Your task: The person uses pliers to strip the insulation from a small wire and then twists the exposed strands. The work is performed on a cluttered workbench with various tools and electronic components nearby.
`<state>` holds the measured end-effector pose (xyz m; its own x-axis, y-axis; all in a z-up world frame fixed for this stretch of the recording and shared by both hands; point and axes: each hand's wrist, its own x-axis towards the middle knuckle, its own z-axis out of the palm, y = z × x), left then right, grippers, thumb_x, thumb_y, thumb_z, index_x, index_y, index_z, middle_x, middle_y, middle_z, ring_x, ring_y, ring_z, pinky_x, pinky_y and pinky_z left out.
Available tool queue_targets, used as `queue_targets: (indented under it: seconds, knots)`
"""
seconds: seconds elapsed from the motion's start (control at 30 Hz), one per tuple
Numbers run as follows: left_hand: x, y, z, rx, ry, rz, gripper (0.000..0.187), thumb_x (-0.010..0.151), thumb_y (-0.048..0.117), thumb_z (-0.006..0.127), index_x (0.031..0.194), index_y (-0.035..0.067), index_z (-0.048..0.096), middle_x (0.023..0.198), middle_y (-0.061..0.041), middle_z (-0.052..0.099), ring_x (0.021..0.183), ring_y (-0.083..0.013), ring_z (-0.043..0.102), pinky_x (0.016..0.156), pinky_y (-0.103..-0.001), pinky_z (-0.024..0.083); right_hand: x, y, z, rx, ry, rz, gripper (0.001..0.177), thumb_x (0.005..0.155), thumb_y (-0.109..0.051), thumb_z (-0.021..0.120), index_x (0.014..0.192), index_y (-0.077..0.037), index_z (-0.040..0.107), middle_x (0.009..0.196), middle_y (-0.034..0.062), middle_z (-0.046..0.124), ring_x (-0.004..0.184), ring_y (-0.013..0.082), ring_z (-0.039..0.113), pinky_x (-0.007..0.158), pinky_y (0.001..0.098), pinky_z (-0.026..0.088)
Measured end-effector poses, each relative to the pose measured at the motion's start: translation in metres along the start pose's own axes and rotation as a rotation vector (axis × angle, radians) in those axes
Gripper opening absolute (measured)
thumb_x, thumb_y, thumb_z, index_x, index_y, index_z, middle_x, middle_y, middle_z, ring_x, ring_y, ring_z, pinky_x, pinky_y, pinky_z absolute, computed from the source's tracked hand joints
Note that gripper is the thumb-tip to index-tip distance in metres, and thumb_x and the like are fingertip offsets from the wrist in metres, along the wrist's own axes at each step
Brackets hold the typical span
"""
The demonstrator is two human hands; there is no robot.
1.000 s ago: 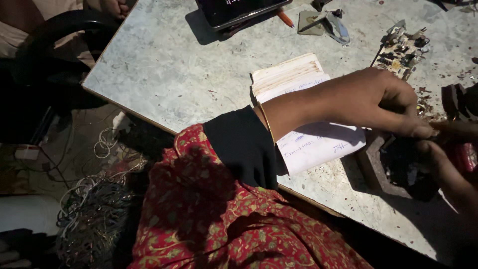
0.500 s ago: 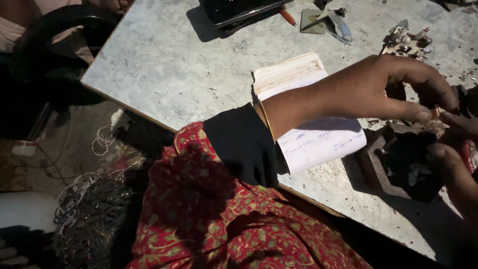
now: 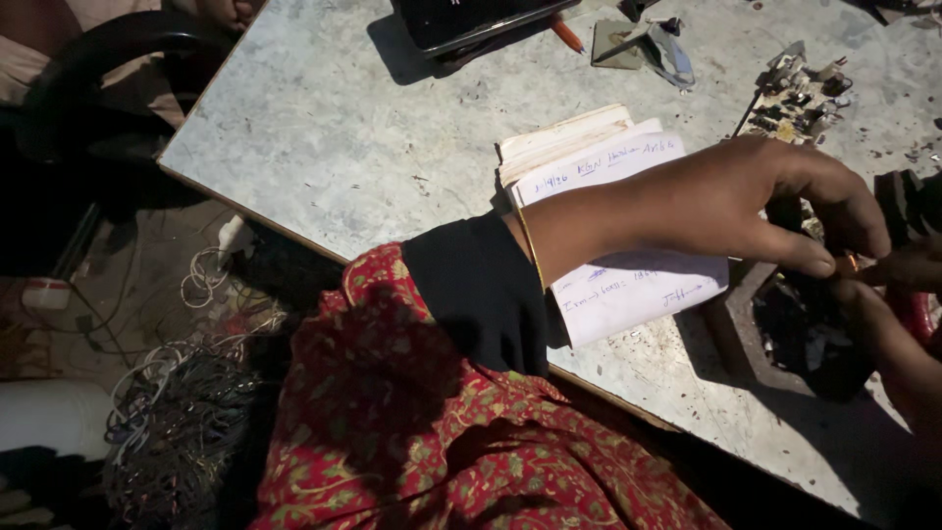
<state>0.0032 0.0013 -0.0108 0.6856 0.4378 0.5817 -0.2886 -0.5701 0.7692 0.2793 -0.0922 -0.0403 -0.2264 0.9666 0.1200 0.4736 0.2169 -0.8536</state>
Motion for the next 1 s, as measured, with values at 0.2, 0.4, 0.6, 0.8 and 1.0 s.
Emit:
queue_targets:
  seconds: [0.2, 0.4, 0.6, 0.8, 1.0]
  knots:
    - [0.001, -0.004, 0.002, -0.088, -0.007, 0.014, 0.029, 0.094, 0.014, 0.082, 0.12, 0.019, 0.07, 0.115, 0.001, 0.076, 0.109, -0.0143, 0.076, 0.102, -0.036, 0.058, -0.005, -0.018, -0.001, -0.526, 0.049, -0.015, 0.024, 0.109, -0.013, 0.063, 0.125, 0.005, 0.062, 0.118, 0.02, 0.066, 0.096, 0.0238, 0.07, 0.077, 0.0335, 0.057]
    - [0.002, -0.004, 0.005, 0.0, -0.02, -0.005, 0.029, 0.094, 0.014, 0.084, 0.12, 0.018, 0.071, 0.119, 0.001, 0.077, 0.112, -0.0139, 0.077, 0.103, -0.035, 0.057, 0.001, 0.027, 0.0, 0.167, 0.074, 0.38, 0.025, 0.103, -0.018, 0.055, 0.126, -0.009, 0.055, 0.114, 0.0036, 0.066, 0.106, 0.0094, 0.068, 0.087, 0.0248, 0.057]
    - [0.003, 0.008, 0.002, 0.004, -0.029, -0.06, 0.021, 0.087, 0.02, 0.087, 0.102, 0.016, 0.073, 0.103, 0.004, 0.078, 0.101, -0.0124, 0.078, 0.097, -0.036, 0.059, -0.002, 0.044, -0.024, -0.594, -0.038, -0.458, 0.025, 0.107, -0.003, 0.057, 0.132, 0.001, 0.059, 0.113, 0.0185, 0.063, 0.09, 0.022, 0.067, 0.075, 0.0304, 0.054]
    - [0.004, 0.012, -0.002, 0.146, -0.035, -0.151, 0.019, 0.086, 0.03, 0.085, 0.095, 0.017, 0.074, 0.095, 0.005, 0.079, 0.092, -0.0095, 0.078, 0.089, -0.033, 0.059, -0.014, 0.066, -0.019, -0.131, -0.043, -0.025, 0.01, 0.116, -0.004, 0.05, 0.119, 0.003, 0.057, 0.096, 0.0149, 0.058, 0.077, 0.0157, 0.062, 0.067, 0.0288, 0.052]
    - [0.002, 0.017, -0.004, 0.14, 0.005, -0.24, 0.025, 0.088, 0.038, 0.08, 0.102, 0.017, 0.076, 0.097, 0.004, 0.08, 0.092, -0.0093, 0.079, 0.086, -0.032, 0.062, -0.009, 0.0, -0.016, -0.677, -0.08, -0.277, 0.013, 0.107, -0.008, 0.052, 0.112, -0.001, 0.062, 0.103, 0.0169, 0.07, 0.086, 0.0204, 0.07, 0.069, 0.0342, 0.054]
